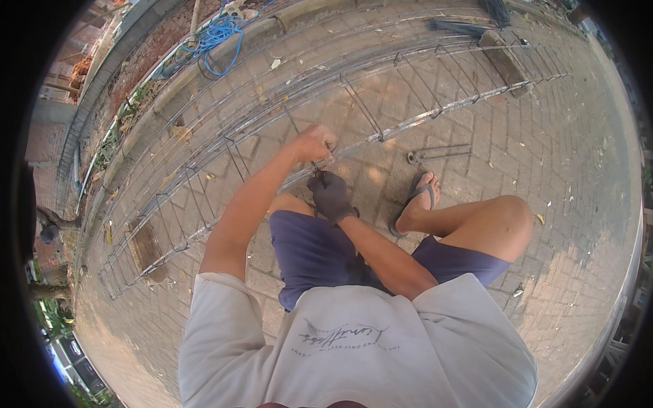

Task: The person assembles a rebar cage by hand, using pliers to bend and secure wire ties at the intersections of vertical and horizontal bars. The person repeatedly positions the bars, wraps wire, and twists the wire to fasten the structure together.

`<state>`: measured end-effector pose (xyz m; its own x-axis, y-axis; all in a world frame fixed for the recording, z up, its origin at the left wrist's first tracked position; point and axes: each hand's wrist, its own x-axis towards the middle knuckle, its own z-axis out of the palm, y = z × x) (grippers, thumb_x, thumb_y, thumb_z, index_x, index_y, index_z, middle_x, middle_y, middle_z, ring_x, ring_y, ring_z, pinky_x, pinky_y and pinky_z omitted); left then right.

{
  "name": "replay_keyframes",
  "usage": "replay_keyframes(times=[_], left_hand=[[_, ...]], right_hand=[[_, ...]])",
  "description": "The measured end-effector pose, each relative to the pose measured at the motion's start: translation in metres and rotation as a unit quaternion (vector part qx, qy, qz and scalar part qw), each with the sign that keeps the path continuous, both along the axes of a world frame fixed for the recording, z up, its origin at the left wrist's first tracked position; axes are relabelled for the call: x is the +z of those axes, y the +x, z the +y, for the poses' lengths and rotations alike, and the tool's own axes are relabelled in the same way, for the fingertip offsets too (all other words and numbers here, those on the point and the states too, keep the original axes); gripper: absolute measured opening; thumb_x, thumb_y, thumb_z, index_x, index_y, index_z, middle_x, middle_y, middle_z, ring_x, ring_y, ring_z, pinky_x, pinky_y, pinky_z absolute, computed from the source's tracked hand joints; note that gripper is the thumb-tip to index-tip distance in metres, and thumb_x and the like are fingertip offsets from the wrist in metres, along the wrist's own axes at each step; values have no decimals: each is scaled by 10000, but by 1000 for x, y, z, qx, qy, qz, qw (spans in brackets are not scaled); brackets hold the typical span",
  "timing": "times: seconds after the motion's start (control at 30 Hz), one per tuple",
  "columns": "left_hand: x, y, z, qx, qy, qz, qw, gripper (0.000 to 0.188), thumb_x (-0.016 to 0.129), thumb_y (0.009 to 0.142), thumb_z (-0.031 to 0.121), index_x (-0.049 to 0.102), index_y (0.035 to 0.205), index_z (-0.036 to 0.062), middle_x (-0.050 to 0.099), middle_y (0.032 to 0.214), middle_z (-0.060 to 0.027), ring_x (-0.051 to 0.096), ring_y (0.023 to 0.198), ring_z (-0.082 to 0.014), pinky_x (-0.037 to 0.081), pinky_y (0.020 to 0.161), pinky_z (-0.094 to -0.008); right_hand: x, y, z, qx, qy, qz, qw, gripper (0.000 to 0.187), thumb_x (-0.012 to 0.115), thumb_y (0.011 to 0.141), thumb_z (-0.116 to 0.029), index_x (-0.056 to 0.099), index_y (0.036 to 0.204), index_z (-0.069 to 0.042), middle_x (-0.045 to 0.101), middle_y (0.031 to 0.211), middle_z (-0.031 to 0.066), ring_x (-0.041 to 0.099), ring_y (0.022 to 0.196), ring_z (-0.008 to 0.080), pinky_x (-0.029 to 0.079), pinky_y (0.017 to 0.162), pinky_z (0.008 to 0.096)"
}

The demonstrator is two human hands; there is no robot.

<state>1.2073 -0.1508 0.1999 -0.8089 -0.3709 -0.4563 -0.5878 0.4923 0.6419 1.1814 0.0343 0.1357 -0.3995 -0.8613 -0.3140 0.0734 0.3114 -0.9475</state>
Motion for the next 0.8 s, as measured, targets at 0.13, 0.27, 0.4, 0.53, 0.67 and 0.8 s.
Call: replay_keyframes(times=[0.13, 0.27, 0.4, 0.53, 0.67, 0.8], left_hand=[[-8, 10, 3, 80, -39, -36, 995, 237, 876, 706, 229, 758, 849, 83, 732, 851, -138, 716, 922, -304, 533, 762, -445], [-9, 10, -1, 76, -58, -55, 994, 292, 887, 694, 286, 793, 927, 138, 752, 971, -144, 703, 1024, -334, 535, 854, -442], [-9, 8, -4, 23, -130, -114, 985, 285, 835, 755, 265, 802, 1007, 135, 759, 1088, -143, 693, 1095, -348, 502, 985, -435], [-7, -9, -1, -48, -145, -262, 953, 303, 745, 812, 184, 782, 1100, 98, 725, 1252, -149, 672, 1187, -340, 460, 1062, -425], [-5, -28, 4, -109, -187, -333, 918, 375, 699, 836, 141, 749, 1205, 104, 688, 1345, -151, 652, 1238, -347, 439, 1093, -419], [-6, -11, 11, -55, -261, -164, 950, 327, 736, 830, 152, 735, 1149, 83, 726, 1157, -121, 668, 1132, -368, 450, 1073, -427]], right_hand=[[5, -3, -1, 4, -9, 8, 1000, 322, 637, 930, -271, 720, 954, 40, 725, 819, 193, 686, 760, 261, 525, 755, 401], [5, -6, 0, 2, -10, -15, 1000, 291, 644, 940, -244, 726, 943, 35, 719, 800, 139, 658, 724, 197, 512, 697, 368], [3, -8, -1, 18, 12, -12, 1000, 288, 642, 952, -244, 729, 934, 30, 726, 786, 125, 661, 700, 192, 513, 676, 360], [4, -7, -1, 12, 35, -4, 999, 312, 625, 956, -258, 719, 920, 37, 736, 791, 166, 691, 722, 232, 524, 705, 378], [5, -9, 0, 16, 13, -6, 1000, 282, 650, 955, -234, 724, 934, 37, 739, 813, 143, 681, 742, 209, 522, 709, 366], [4, -14, -1, 37, 7, 16, 999, 285, 661, 950, -236, 719, 923, 42, 727, 798, 162, 690, 743, 235, 521, 702, 388]])
